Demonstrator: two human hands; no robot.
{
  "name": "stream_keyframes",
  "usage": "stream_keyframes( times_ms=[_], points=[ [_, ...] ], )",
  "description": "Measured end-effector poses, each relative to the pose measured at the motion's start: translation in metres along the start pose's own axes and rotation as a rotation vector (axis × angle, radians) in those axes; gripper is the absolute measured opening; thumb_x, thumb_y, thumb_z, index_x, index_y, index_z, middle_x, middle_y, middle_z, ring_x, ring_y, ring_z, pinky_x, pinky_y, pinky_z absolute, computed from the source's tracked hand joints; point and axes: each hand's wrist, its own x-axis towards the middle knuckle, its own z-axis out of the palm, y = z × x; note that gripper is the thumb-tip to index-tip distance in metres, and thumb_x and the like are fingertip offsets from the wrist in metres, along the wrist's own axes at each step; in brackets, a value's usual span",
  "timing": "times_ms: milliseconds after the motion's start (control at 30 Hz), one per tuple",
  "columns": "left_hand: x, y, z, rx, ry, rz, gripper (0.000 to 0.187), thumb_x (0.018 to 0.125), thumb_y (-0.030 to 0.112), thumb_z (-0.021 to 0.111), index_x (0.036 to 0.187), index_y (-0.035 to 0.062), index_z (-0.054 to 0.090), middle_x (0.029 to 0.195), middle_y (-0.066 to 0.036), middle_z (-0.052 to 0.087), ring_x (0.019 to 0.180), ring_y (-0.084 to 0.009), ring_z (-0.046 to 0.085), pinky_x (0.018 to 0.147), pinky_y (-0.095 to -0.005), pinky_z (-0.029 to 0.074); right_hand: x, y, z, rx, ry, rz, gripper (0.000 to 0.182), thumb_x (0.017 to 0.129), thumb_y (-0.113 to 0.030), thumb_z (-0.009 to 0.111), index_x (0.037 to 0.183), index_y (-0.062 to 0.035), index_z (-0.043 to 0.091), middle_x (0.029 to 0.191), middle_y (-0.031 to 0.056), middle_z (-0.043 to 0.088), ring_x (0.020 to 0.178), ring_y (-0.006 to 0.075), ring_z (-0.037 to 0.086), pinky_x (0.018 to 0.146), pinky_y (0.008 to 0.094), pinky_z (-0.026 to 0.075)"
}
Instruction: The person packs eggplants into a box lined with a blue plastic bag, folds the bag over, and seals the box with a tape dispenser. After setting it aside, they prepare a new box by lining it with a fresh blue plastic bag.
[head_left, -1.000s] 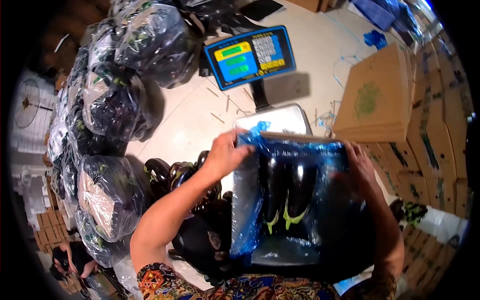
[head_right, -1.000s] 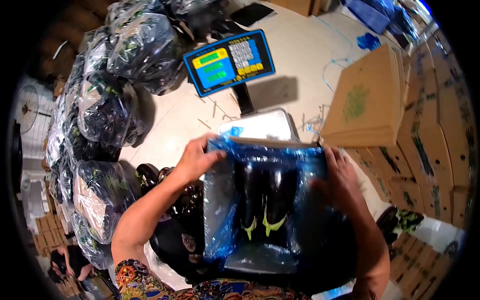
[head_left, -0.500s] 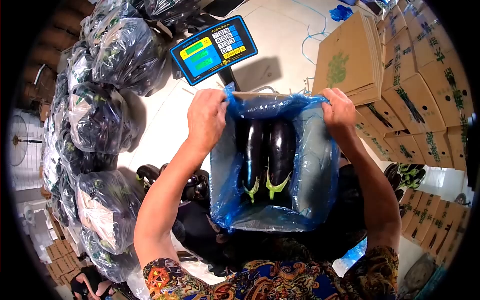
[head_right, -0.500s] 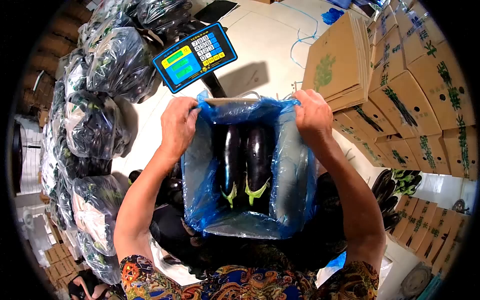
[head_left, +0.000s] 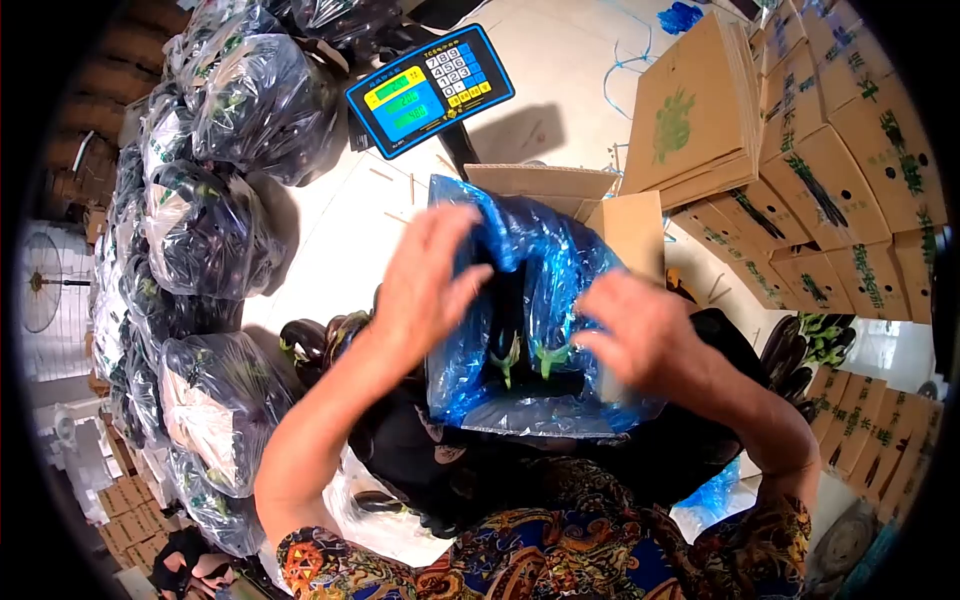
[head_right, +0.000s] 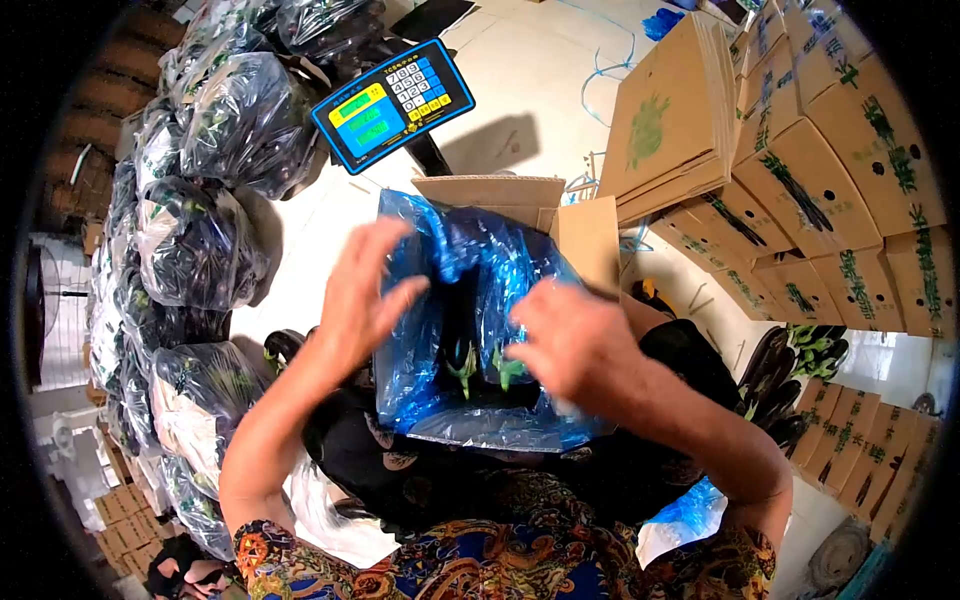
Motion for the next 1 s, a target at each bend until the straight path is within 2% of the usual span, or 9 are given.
stream_keyframes(
  times_ms=[67, 267, 400, 467, 533, 667, 800, 933, 1000],
  points=[
    [0.014, -0.027, 0.01, 0.24, 0.079, -0.046, 0.051, 0.079, 0.014, 0.071, 0.125, 0.006, 0.052, 0.114, -0.02, 0.057, 0.106, -0.0391, 0.055, 0.091, -0.0429, 0.046, 0.002, 0.012, -0.002, 0.121, -0.033, 0.34, 0.042, 0.079, -0.02, 0.072, 0.113, -0.0011, 0.056, 0.111, 0.0184, 0.055, 0.104, 0.0364, 0.055, 0.084, 0.043, 0.049],
    [0.045, -0.105, 0.039, 0.016, 0.039, -0.603, 0.03, 0.075, 0.018, 0.071, 0.102, 0.0046, 0.067, 0.081, -0.017, 0.067, 0.08, -0.0346, 0.066, 0.078, -0.0423, 0.051, -0.006, 0.027, 0.012, -0.305, 0.122, 0.265, 0.058, 0.077, -0.021, 0.074, 0.124, 0.0007, 0.049, 0.127, 0.0248, 0.045, 0.116, 0.0408, 0.046, 0.096, 0.0461, 0.041],
    [0.044, -0.099, 0.01, 0.029, 0.24, -0.412, 0.005, 0.08, 0.004, 0.061, 0.083, 0.0019, 0.064, 0.072, -0.016, 0.066, 0.064, -0.0299, 0.064, 0.065, -0.0363, 0.051, -0.03, 0.038, -0.005, -0.13, -0.241, 0.651, 0.068, 0.078, -0.025, 0.073, 0.129, 0.0054, 0.042, 0.12, 0.0262, 0.053, 0.105, 0.0411, 0.056, 0.086, 0.0452, 0.047],
    [0.035, -0.06, 0.003, -0.274, 0.083, -0.327, 0.007, 0.078, 0.002, 0.062, 0.084, 0.0024, 0.064, 0.075, -0.016, 0.066, 0.067, -0.0298, 0.065, 0.065, -0.0366, 0.051, -0.039, 0.034, -0.004, -0.121, -0.322, 0.628, 0.044, 0.076, -0.025, 0.073, 0.104, 0.0037, 0.056, 0.089, 0.0234, 0.063, 0.087, 0.0396, 0.062, 0.076, 0.0442, 0.049],
    [0.013, -0.02, 0.008, -0.347, -0.205, -0.009, 0.017, 0.079, -0.001, 0.061, 0.096, 0.0005, 0.064, 0.084, -0.009, 0.067, 0.073, -0.0148, 0.064, 0.066, -0.0317, 0.051, -0.048, 0.034, 0.004, -0.049, -0.445, 0.593, 0.029, 0.078, -0.023, 0.071, 0.089, 0.0014, 0.06, 0.075, 0.0215, 0.063, 0.079, 0.0393, 0.062, 0.071, 0.0438, 0.049],
    [-0.034, 0.042, 0.017, -0.474, -0.995, 0.106, 0.031, 0.074, -0.006, 0.059, 0.104, 0.0027, 0.064, 0.086, -0.011, 0.065, 0.077, -0.0281, 0.065, 0.072, -0.0354, 0.052, -0.042, 0.027, 0.023, 0.465, -0.641, 0.397, 0.016, 0.087, -0.015, 0.059, 0.08, -0.001, 0.06, 0.065, 0.0112, 0.057, 0.068, 0.0182, 0.06, 0.065, 0.0336, 0.048],
    [-0.026, 0.036, -0.041, -0.466, -0.549, -0.215, 0.057, 0.072, 0.01, 0.075, 0.125, 0.0036, 0.055, 0.117, -0.017, 0.058, 0.108, -0.0325, 0.057, 0.088, -0.0392, 0.049, -0.025, 0.0, -0.034, 1.068, -0.206, 0.615, 0.02, 0.093, -0.02, 0.053, 0.091, -0.0038, 0.064, 0.082, 0.0006, 0.059, 0.075, 0.0107, 0.057, 0.066, 0.0267, 0.047],
    [-0.066, 0.031, -0.059, -0.023, -0.777, 0.025, 0.08, 0.062, 0.012, 0.082, 0.134, 0.0077, 0.048, 0.131, -0.015, 0.047, 0.121, -0.0358, 0.044, 0.099, -0.0429, 0.039, -0.068, 0.022, -0.016, 0.846, -0.336, 0.499, 0.043, 0.09, -0.046, 0.057, 0.096, -0.0025, 0.059, 0.082, 0.0039, 0.056, 0.074, 0.0152, 0.056, 0.065, 0.0311, 0.049],
    [-0.09, 0.039, -0.041, 0.309, -0.9, 0.143, 0.065, 0.067, 0.012, 0.076, 0.128, 0.0091, 0.054, 0.116, -0.013, 0.053, 0.11, -0.0319, 0.049, 0.091, -0.0414, 0.042, -0.077, 0.002, -0.008, 0.495, -0.563, 0.521, 0.054, 0.08, -0.053, 0.069, 0.089, 0.0003, 0.061, 0.08, 0.0117, 0.06, 0.07, 0.0224, 0.059, 0.062, 0.0372, 0.049]
  ],
)
